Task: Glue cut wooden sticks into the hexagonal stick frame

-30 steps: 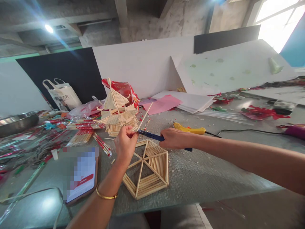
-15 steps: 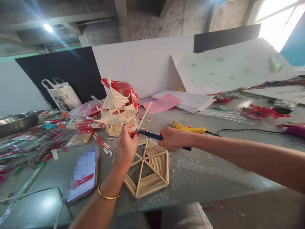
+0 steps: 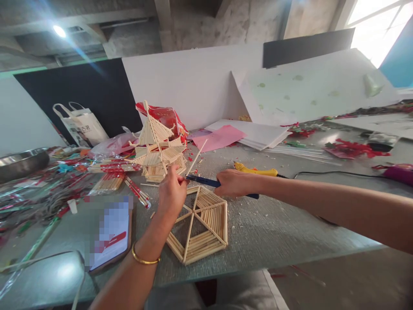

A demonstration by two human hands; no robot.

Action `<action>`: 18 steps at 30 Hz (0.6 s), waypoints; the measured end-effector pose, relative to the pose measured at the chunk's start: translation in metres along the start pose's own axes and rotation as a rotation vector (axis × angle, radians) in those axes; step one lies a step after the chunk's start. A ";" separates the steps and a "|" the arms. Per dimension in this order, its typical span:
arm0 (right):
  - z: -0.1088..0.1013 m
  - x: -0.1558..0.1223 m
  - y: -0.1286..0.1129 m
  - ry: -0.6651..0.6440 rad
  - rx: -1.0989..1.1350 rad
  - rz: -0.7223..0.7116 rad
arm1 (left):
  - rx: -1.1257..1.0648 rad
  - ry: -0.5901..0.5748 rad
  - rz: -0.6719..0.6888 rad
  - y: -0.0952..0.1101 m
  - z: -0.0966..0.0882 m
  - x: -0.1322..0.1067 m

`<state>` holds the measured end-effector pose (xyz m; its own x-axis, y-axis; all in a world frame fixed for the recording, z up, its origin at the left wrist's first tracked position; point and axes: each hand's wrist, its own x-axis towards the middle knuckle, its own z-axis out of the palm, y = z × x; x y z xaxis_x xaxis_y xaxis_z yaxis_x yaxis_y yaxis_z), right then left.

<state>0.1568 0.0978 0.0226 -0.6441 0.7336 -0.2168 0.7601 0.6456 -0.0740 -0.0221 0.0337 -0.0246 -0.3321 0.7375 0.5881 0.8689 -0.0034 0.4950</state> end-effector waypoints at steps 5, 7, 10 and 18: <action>-0.003 0.002 -0.003 0.011 0.026 -0.016 | 0.010 -0.036 0.052 0.004 0.004 -0.001; -0.005 0.003 -0.005 0.023 0.021 -0.018 | 0.012 -0.036 0.047 0.005 0.005 -0.001; -0.006 0.005 -0.008 0.032 0.020 -0.024 | 0.021 -0.003 0.026 0.003 0.005 0.001; -0.007 0.008 -0.006 -0.012 0.048 0.013 | 0.010 0.068 0.009 -0.004 0.004 0.005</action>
<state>0.1462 0.1016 0.0283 -0.6334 0.7390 -0.2296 0.7718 0.6248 -0.1181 -0.0257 0.0400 -0.0264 -0.3483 0.6899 0.6346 0.8755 -0.0025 0.4833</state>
